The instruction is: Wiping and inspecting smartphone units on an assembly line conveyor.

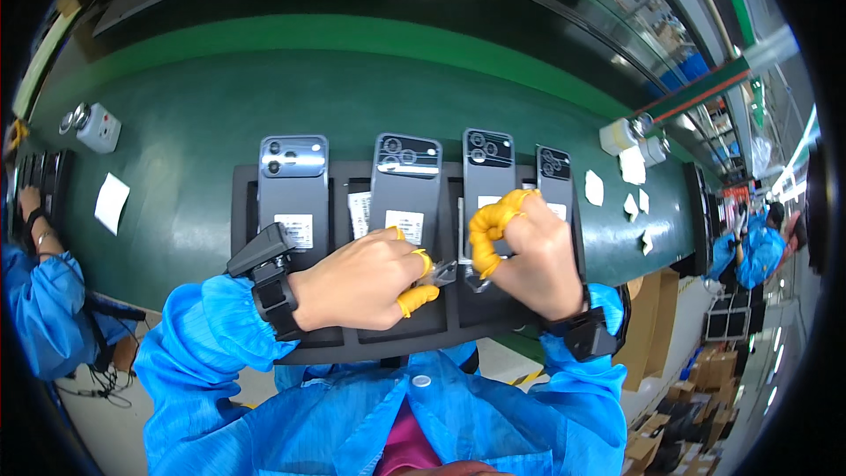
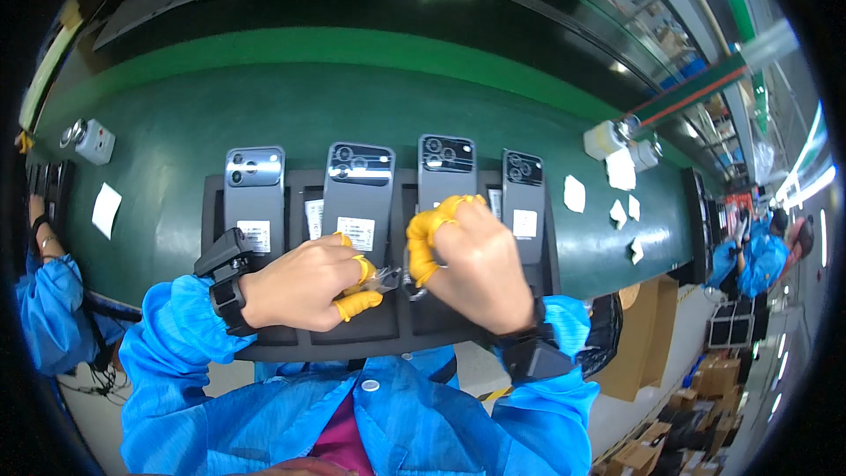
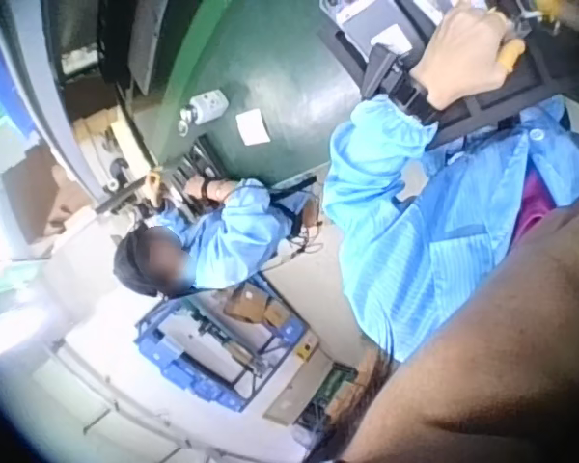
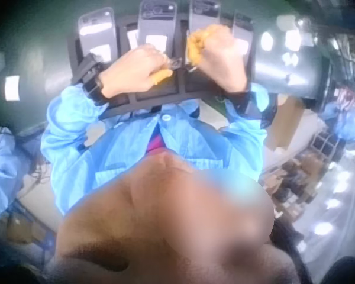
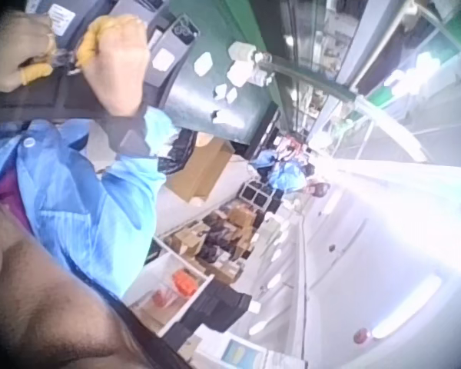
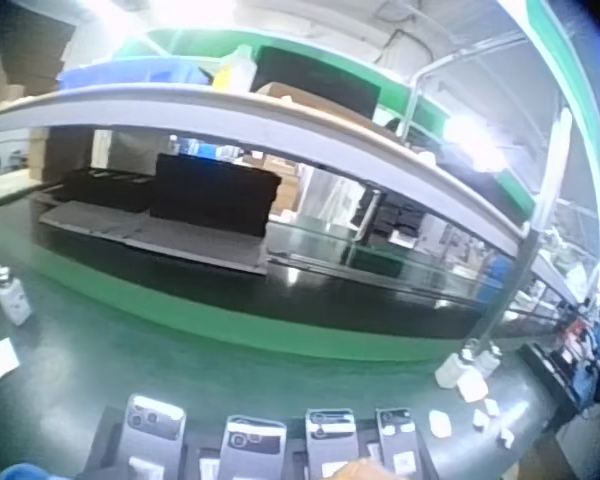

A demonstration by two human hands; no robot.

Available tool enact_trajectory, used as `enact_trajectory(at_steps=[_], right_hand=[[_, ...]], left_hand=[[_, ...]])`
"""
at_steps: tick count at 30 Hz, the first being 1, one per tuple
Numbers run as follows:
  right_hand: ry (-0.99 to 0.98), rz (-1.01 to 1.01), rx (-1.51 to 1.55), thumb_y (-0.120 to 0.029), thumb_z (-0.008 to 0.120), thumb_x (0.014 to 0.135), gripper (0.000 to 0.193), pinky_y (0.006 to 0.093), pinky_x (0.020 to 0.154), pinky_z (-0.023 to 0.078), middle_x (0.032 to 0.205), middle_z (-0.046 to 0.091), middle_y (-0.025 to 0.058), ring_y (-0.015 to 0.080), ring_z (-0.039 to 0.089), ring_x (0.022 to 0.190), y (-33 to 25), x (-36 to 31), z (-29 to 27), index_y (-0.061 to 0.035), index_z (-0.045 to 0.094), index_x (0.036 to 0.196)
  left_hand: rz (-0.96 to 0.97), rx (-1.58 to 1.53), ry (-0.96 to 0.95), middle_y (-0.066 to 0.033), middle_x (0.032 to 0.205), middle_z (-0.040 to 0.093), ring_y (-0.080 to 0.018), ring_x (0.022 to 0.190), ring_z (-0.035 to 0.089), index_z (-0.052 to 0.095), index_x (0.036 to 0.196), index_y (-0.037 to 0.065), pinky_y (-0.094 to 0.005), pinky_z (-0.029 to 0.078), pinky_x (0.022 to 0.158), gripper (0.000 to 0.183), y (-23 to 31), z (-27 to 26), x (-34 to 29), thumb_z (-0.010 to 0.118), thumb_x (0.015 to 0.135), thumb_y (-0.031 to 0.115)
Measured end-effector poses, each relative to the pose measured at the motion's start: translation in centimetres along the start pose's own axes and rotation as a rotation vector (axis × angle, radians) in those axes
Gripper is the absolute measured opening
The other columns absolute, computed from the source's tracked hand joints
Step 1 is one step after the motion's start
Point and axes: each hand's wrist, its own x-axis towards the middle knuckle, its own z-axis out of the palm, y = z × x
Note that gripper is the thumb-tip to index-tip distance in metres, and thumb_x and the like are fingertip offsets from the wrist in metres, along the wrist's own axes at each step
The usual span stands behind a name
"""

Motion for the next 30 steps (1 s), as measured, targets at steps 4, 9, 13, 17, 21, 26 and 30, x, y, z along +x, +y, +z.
enact_trajectory(at_steps=[4,9,13,17,21,26,30], right_hand=[[0.115,-0.018,-0.033,-0.005,0.071,0.062,0.019,0.0375,0.064,0.051,0.078,0.057,0.0123,0.0307,0.059,0.074,-1.1,-1.9,1.8,-0.0024,0.061,0.078],[0.181,-0.022,0.027,-0.010,0.069,0.064,0.023,0.0356,0.063,0.051,0.085,0.056,0.0107,0.0282,0.058,0.079,-2.1,-2.2,3.5,-0.0023,0.061,0.084],[0.183,0.027,0.116,-0.008,0.070,0.066,0.020,0.0380,0.063,0.049,0.083,0.056,0.0124,0.0301,0.057,0.079,-2.1,-2.3,3.2,0.0002,0.060,0.081],[0.126,0.028,0.240,-0.007,0.071,0.067,0.019,0.0389,0.063,0.048,0.080,0.055,0.0130,0.0312,0.057,0.077,-2.2,-2.5,2.3,0.0008,0.059,0.079],[0.108,-0.015,0.295,-0.007,0.072,0.070,0.018,0.0399,0.064,0.047,0.079,0.056,0.0123,0.0316,0.057,0.075,-2.4,-2.6,2.4,0.0016,0.058,0.079],[0.023,0.087,0.411,-0.007,0.071,0.072,0.016,0.0386,0.065,0.048,0.080,0.057,0.0118,0.0303,0.058,0.076,-1.9,-3.1,1.5,0.0010,0.059,0.080],[0.038,0.082,0.380,-0.005,0.070,0.072,0.014,0.0372,0.065,0.048,0.079,0.059,0.0109,0.0296,0.058,0.076,-1.7,-3.1,0.7,-0.0003,0.062,0.082]], left_hand=[[-0.014,0.030,-0.018,-0.0165,0.073,0.059,-0.0349,0.073,0.056,0.063,0.079,-0.001,-0.0429,0.047,0.069,0.030,0.3,-0.2,0.0,0.074,0.075,0.027],[-0.150,-0.018,0.080,-0.0164,0.066,0.059,-0.0345,0.066,0.056,0.060,0.071,-0.002,-0.0406,0.045,0.063,0.044,0.6,-0.3,-0.4,0.080,0.069,0.038],[-0.130,-0.034,0.139,-0.0166,0.068,0.060,-0.0332,0.065,0.056,0.060,0.073,-0.002,-0.0386,0.043,0.061,0.027,0.6,-0.3,-0.3,0.077,0.073,0.019],[0.011,-0.085,0.280,-0.0158,0.069,0.060,-0.0326,0.065,0.056,0.062,0.077,-0.003,-0.0385,0.043,0.061,0.015,0.1,0.3,-0.1,0.072,0.076,0.009],[0.058,-0.015,0.285,-0.0151,0.071,0.062,-0.0323,0.066,0.056,0.064,0.079,-0.003,-0.0383,0.044,0.061,0.008,-0.1,0.0,-0.3,0.068,0.075,0.003],[0.102,0.024,0.294,-0.0151,0.071,0.062,-0.0320,0.066,0.056,0.065,0.077,-0.002,-0.0385,0.044,0.061,0.006,0.2,0.3,-0.4,0.068,0.074,0.002],[0.069,0.058,0.272,-0.0150,0.069,0.062,-0.0322,0.065,0.056,0.065,0.078,-0.002,-0.0388,0.044,0.060,0.005,1.0,-0.5,-0.7,0.068,0.074,0.000]])
